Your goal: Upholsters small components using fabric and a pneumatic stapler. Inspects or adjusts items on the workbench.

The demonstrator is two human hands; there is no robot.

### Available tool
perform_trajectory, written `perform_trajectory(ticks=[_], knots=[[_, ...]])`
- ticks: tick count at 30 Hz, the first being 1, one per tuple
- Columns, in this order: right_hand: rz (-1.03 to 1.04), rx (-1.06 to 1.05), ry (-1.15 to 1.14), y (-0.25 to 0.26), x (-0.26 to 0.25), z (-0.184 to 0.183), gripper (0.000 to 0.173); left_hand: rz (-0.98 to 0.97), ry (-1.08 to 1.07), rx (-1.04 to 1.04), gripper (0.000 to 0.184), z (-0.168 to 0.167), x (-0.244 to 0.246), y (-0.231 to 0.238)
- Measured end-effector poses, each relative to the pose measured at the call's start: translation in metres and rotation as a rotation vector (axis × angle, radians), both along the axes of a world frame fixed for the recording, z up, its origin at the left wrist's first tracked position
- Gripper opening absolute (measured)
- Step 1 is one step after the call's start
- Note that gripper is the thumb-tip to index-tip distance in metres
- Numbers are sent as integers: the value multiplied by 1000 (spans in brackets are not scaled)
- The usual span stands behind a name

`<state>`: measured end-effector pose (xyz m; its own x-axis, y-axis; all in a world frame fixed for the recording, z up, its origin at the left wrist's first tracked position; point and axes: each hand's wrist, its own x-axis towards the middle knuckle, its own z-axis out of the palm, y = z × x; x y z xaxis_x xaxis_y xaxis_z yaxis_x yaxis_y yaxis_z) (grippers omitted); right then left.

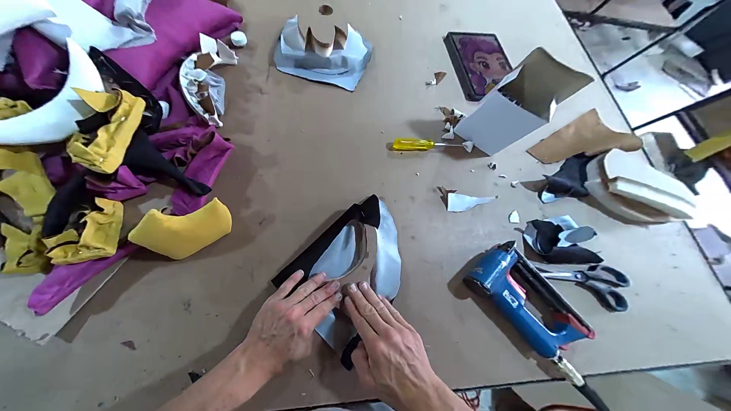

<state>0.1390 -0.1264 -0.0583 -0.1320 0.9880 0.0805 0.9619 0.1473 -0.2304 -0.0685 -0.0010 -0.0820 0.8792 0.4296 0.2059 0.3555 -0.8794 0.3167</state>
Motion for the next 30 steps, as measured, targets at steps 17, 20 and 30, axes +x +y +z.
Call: perform_trajectory(ticks=[17, 20, 30], knots=[[37, -273, -24, 8, 8, 32, 83, -7, -56, 222, 24, -4, -11, -40], [66, -276, -34, 8, 12, 31, 89, 42, -184, 228, 31, -7, 3, -22], [34, -242, 35, 5, 14, 20, 72, -218, -204, -22, 16, -2, 29, 18]])
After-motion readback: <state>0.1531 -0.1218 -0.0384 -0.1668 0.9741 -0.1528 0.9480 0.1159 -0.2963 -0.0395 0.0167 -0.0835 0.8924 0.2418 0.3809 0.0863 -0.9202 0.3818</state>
